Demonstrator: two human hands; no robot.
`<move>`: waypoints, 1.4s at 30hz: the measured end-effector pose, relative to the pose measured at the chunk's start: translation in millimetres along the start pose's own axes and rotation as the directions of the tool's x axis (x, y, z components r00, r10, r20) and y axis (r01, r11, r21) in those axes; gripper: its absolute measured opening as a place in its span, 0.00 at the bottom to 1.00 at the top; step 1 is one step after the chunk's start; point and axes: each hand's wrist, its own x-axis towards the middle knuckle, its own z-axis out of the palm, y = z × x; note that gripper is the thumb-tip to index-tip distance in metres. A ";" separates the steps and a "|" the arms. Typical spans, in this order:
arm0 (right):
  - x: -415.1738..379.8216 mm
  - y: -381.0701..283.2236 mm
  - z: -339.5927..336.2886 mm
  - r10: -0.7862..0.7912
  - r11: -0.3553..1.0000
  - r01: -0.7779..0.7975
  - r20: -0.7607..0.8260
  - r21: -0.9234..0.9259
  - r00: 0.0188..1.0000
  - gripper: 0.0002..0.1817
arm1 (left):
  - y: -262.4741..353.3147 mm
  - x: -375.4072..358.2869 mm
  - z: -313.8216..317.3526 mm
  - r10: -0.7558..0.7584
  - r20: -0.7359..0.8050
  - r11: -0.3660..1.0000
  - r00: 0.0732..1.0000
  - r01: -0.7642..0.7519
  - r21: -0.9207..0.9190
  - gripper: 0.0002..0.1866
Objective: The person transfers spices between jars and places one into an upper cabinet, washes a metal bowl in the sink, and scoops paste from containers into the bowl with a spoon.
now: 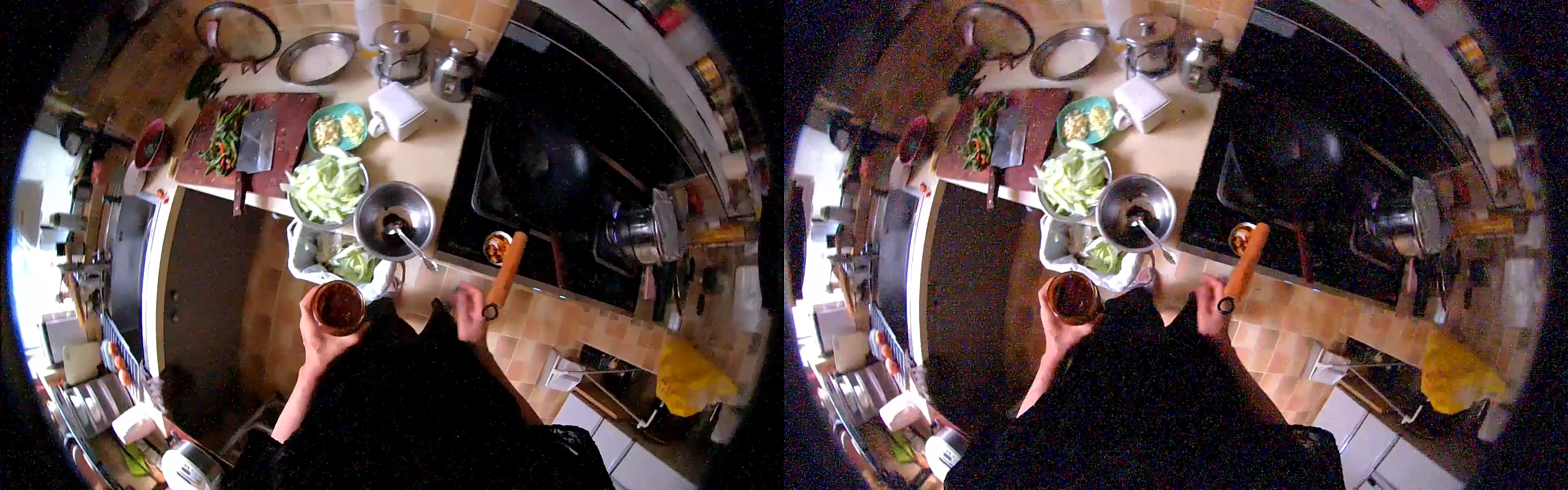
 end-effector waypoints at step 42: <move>10.2 -225.9 40.3 -0.311 0.950 0.284 0.290 0.130 0.905 0.12 | -22.5 78.2 19.9 0.278 0.157 0.949 0.948 -0.297 0.111 0.51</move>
